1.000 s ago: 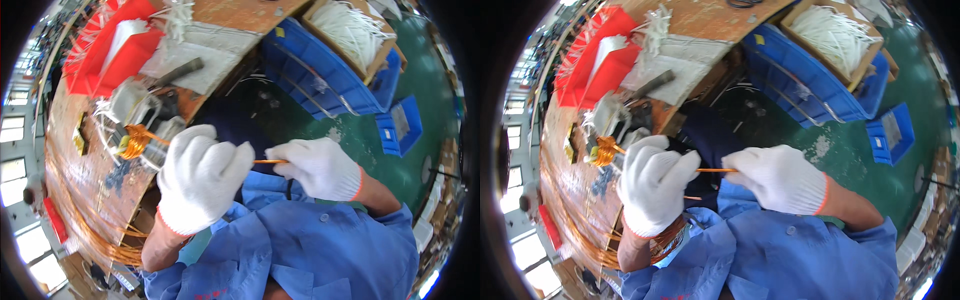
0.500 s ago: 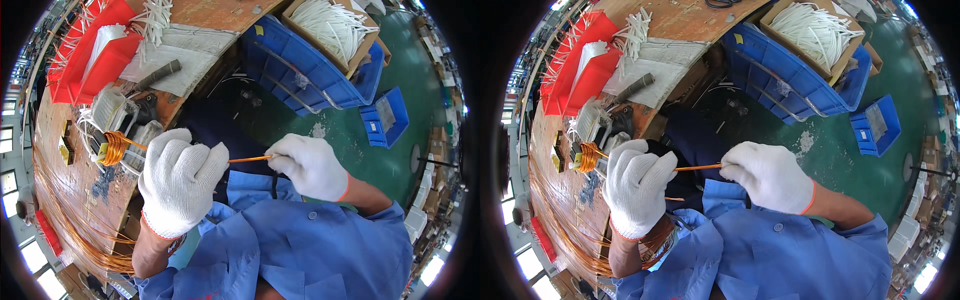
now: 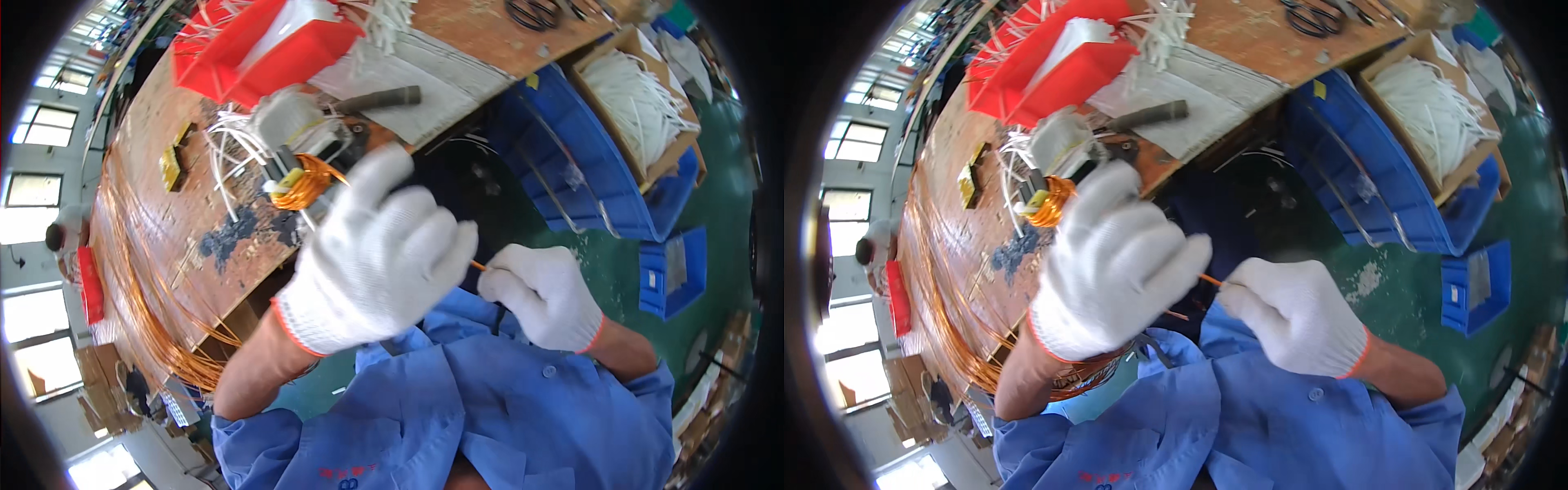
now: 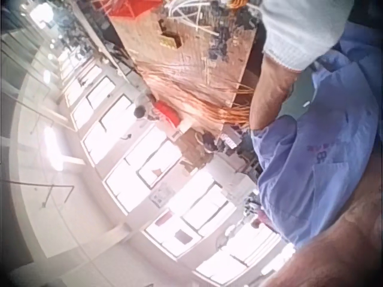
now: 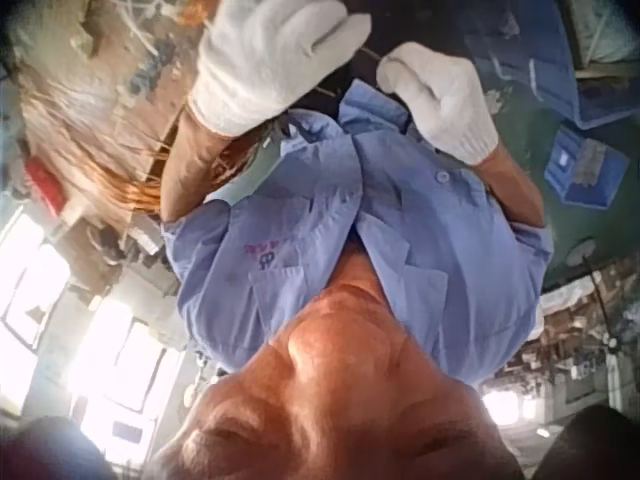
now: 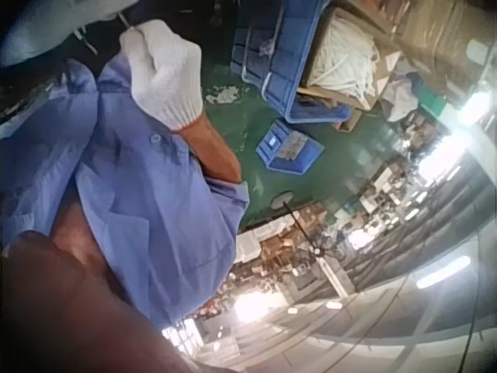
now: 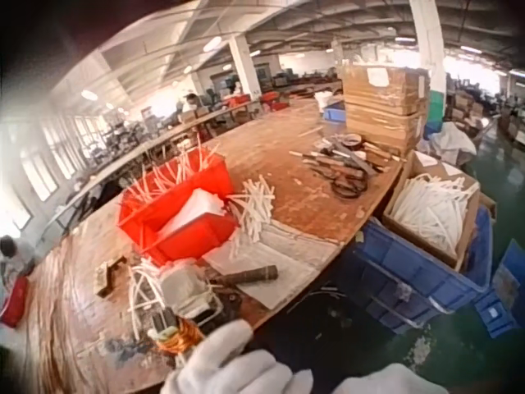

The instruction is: Manually tape insulation, wind coils, and tie zip-ties to assemble electronic transformers on an industrial fabrication floor.

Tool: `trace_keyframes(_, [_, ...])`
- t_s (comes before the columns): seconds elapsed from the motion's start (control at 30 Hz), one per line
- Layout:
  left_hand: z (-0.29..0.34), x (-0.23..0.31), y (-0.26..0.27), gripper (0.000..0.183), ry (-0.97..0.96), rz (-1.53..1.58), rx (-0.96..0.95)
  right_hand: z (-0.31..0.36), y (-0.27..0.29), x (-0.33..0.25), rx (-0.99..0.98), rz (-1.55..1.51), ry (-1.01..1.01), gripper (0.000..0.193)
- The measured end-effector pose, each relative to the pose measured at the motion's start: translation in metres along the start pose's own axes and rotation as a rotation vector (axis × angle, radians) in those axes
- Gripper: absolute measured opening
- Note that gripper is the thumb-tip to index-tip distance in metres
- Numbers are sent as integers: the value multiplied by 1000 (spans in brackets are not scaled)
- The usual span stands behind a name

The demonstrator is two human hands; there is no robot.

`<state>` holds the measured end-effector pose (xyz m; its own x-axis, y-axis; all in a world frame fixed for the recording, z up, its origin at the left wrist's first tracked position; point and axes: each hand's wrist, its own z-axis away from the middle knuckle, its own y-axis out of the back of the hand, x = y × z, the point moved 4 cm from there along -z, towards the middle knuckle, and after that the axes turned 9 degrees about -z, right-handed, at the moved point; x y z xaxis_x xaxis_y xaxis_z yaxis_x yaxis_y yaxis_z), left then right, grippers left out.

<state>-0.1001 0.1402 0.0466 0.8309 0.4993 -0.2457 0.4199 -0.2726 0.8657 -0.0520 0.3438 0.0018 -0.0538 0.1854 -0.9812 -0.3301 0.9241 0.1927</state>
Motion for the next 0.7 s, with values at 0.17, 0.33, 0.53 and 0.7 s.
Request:
trace_keyframes(0.17, [21,-81,22,33,187,-18,-123,3,2,3,-57,-153,-86,22])
trace_keyframes(0.33, [39,-77,13,39,258,35,-72,13,-8,-3,-239,-426,-514,27])
trace_keyframes(0.53, [37,-80,9,41,204,57,-46,-47,-31,-26,-250,-530,-441,32])
trace_keyframes(0.7, [39,-79,6,40,250,43,-42,-92,-44,-21,-334,-579,-250,39])
